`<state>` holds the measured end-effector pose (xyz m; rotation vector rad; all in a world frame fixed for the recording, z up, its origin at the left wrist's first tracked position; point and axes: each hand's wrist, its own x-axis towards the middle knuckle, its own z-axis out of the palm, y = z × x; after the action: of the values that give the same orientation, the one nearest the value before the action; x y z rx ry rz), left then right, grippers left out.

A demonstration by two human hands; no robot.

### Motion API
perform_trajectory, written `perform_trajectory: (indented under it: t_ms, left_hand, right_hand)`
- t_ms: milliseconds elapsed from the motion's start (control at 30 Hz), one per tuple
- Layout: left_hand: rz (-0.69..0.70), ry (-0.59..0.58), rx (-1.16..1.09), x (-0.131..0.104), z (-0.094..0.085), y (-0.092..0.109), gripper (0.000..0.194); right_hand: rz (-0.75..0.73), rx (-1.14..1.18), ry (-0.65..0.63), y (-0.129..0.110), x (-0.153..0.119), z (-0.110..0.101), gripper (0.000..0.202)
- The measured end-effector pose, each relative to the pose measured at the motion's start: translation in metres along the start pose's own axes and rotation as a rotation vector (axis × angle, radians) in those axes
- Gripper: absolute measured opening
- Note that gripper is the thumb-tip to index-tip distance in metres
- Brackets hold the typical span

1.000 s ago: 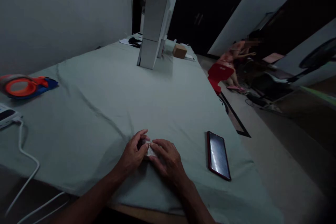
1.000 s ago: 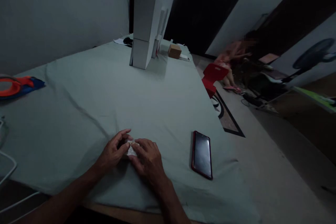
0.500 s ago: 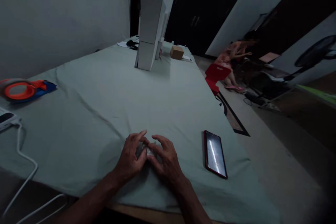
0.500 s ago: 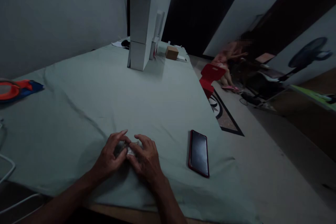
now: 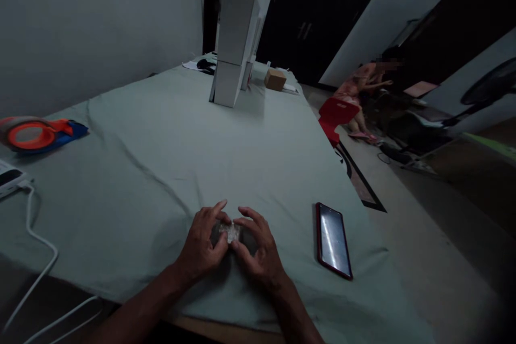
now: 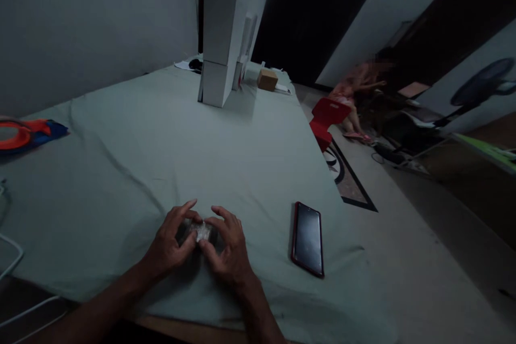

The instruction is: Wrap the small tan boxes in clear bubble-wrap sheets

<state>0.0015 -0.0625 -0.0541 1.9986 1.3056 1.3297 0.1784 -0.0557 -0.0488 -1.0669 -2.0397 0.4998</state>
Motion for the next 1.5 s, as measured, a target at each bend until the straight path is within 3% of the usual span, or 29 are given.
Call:
perform_trajectory:
  t_ms: [233, 333, 600, 733, 1267, 1500]
  left_hand:
    - [-0.014, -0.021, -0.014, 0.001, -0.001, 0.000, 0.064]
    - [-0.015, -0.036, -0.033, 0.001, -0.001, -0.001, 0.063]
    - [-0.132, 0.015, -0.096, 0.000, -0.008, 0.000, 0.066]
    - [-0.215, 0.037, -0.075, 0.000, -0.009, -0.002, 0.061]
    - [-0.227, 0.064, -0.078, -0.001, -0.008, -0.002, 0.052]
    - [-0.216, 0.040, -0.065, 0.001, -0.007, -0.003, 0.051]
  right_hand:
    - [-0.147, -0.253, -0.050, -0.006, 0.003, 0.000, 0.027]
    - [-0.165, -0.249, -0.044, -0.009, 0.004, 0.000, 0.025]
    - [0.156, 0.225, 0.137, 0.002, 0.002, -0.012, 0.023]
    - [0.245, 0.260, 0.093, 0.006, 0.004, -0.013, 0.035]
    - [0.267, 0.249, 0.027, -0.001, 0.006, -0.005, 0.034]
    - [0.210, 0.237, 0.036, -0.002, 0.008, -0.001, 0.027]
